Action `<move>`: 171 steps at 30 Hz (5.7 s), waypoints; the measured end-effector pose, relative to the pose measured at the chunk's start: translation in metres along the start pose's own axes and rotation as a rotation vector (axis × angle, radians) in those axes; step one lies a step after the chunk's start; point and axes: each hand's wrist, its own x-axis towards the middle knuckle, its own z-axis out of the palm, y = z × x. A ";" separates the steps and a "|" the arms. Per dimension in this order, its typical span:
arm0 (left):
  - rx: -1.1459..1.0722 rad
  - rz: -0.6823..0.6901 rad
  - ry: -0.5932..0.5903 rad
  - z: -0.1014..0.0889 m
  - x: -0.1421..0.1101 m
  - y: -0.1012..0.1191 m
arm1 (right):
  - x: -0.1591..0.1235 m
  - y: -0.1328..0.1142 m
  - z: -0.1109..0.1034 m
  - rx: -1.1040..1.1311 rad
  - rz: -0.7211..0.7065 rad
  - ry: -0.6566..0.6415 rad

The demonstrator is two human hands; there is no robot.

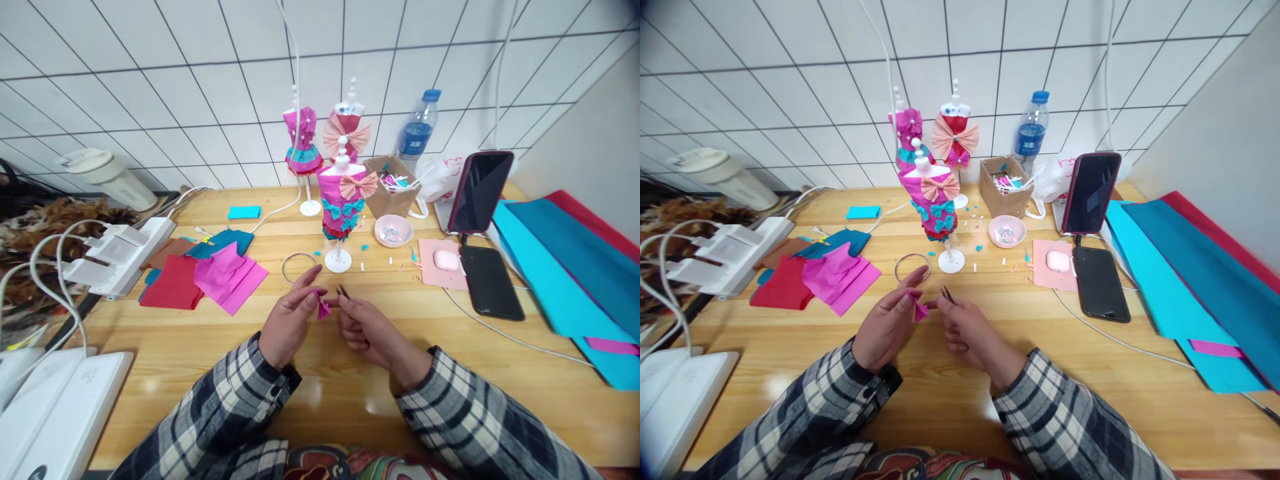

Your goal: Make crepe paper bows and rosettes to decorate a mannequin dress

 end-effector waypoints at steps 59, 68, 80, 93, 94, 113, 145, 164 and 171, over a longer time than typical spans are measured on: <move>0.788 0.182 -0.091 -0.009 0.006 0.007 | -0.007 -0.011 -0.015 -0.991 -0.570 0.388; 0.597 0.070 -0.032 -0.012 0.005 0.002 | -0.004 0.009 -0.002 -1.178 -0.466 0.190; 0.671 0.094 -0.014 -0.005 0.002 0.000 | -0.005 0.009 0.000 -1.115 -0.475 0.162; 0.446 -0.052 -0.036 -0.001 0.002 0.001 | -0.004 0.011 -0.002 -1.064 -0.448 0.126; 0.471 -0.042 -0.042 0.000 0.002 0.001 | -0.004 0.011 -0.001 -1.056 -0.447 0.121; 0.660 0.078 -0.048 0.003 -0.001 -0.002 | -0.002 0.012 0.000 -1.064 -0.499 0.214; 0.620 0.091 -0.018 0.002 -0.003 -0.005 | -0.001 0.015 -0.003 -1.034 -0.488 0.215; 0.485 -0.002 -0.044 0.005 -0.003 -0.009 | 0.002 0.015 -0.003 -0.999 -0.491 0.235; 0.450 -0.054 -0.020 0.003 -0.001 -0.011 | 0.003 0.010 -0.008 -1.026 -0.522 0.271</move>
